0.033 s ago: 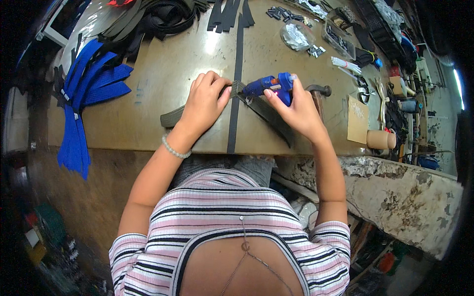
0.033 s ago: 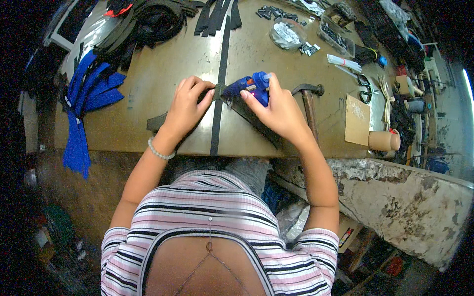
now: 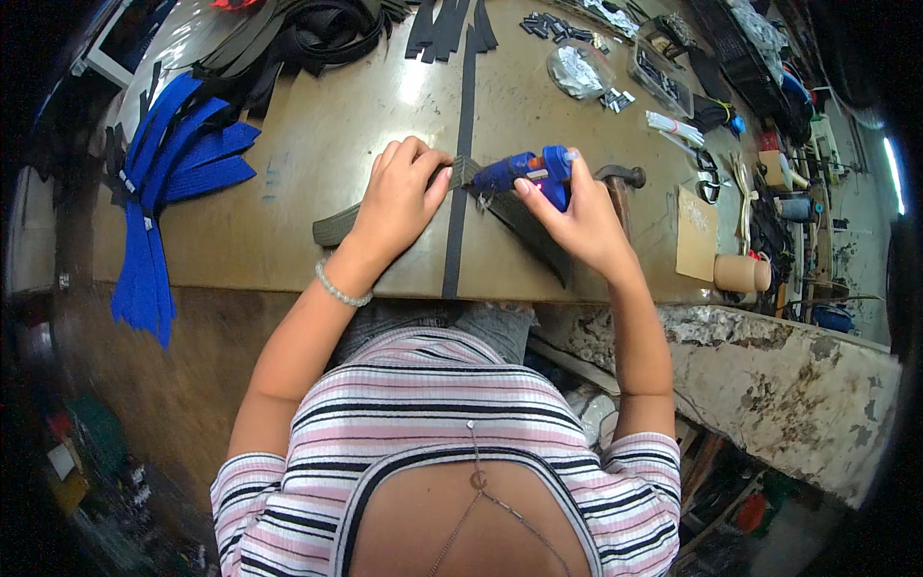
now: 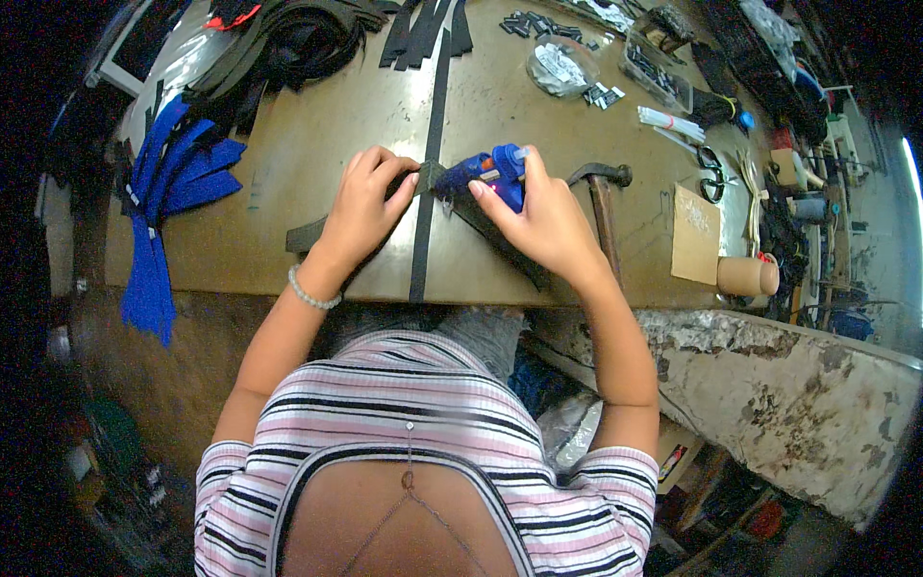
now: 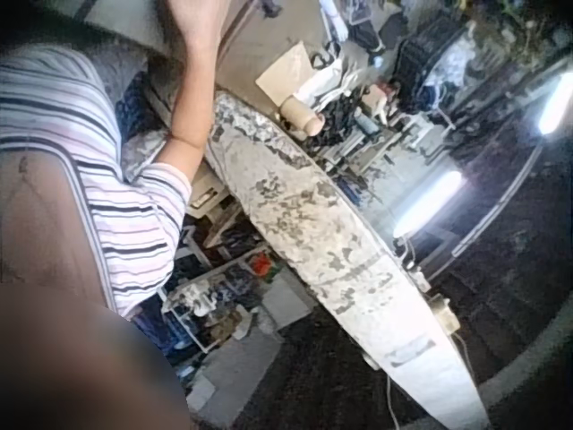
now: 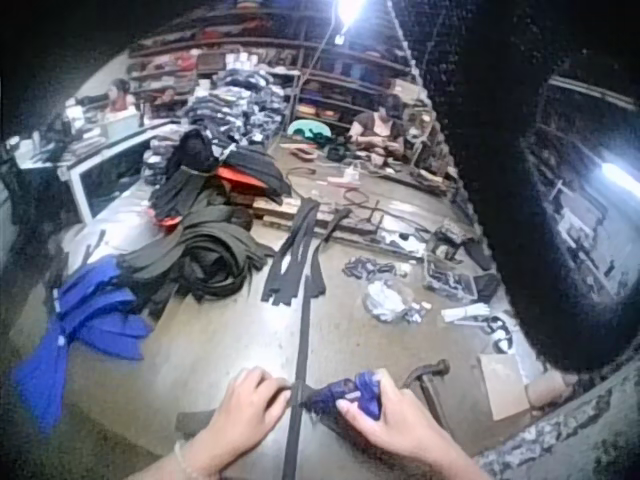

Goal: The person assembles fabric straps by applying hot glue to black and blue webbing, then attaching small metal buckles. They repeatedly pick up straps, apply glue, press buckles into place, and set finished pieces aside on the workbench.

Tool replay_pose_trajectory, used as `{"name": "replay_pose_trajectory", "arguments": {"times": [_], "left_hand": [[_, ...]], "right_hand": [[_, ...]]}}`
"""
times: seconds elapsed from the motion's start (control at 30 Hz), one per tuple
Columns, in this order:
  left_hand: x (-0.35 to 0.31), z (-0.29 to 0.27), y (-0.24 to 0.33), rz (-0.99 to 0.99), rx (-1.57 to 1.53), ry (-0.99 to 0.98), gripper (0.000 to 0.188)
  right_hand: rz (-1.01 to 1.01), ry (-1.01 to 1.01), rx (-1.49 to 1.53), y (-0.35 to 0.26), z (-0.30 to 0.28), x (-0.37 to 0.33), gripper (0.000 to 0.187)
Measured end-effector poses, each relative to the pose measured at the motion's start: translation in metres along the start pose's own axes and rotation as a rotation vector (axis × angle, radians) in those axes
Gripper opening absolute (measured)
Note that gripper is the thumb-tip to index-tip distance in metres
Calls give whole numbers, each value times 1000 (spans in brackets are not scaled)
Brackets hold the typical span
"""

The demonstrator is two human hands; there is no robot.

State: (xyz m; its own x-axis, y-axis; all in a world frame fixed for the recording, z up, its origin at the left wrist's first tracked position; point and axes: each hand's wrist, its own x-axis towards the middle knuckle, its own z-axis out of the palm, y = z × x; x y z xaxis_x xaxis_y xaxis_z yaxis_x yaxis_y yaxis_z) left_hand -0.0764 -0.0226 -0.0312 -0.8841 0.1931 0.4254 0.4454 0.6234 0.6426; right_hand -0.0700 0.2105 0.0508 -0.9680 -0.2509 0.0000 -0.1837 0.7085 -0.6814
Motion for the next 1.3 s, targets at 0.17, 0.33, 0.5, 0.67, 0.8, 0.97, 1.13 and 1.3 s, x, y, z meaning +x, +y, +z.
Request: {"name": "replay_pose_trajectory", "arguments": {"times": [0.17, 0.33, 0.5, 0.67, 0.8, 0.97, 1.13, 1.3], "left_hand": [[0, 0, -1, 13, -5, 6, 14], [-1, 1, -2, 11, 6, 0, 14], [-1, 0, -2, -2, 10, -7, 14], [0, 0, 1, -1, 5, 0, 13], [2, -3, 6, -48, 3, -27, 12], [2, -4, 8, -34, 3, -30, 13], [1, -5, 6, -32, 4, -23, 13], [2, -5, 6, -42, -14, -29, 12]], "right_hand": [[16, -29, -2, -6, 5, -16, 45], [64, -53, 132, 5, -5, -28, 46], [155, 724, 298, 93, -49, -48, 35], [716, 967, -320, 160, -81, -109, 64], [980, 522, -472, 95, -124, -151, 67], [283, 699, 20, 60, -116, -52, 29], [80, 380, -119, 94, -85, 100, 24], [-4, 381, -213, 106, -64, 186, 22]]}}
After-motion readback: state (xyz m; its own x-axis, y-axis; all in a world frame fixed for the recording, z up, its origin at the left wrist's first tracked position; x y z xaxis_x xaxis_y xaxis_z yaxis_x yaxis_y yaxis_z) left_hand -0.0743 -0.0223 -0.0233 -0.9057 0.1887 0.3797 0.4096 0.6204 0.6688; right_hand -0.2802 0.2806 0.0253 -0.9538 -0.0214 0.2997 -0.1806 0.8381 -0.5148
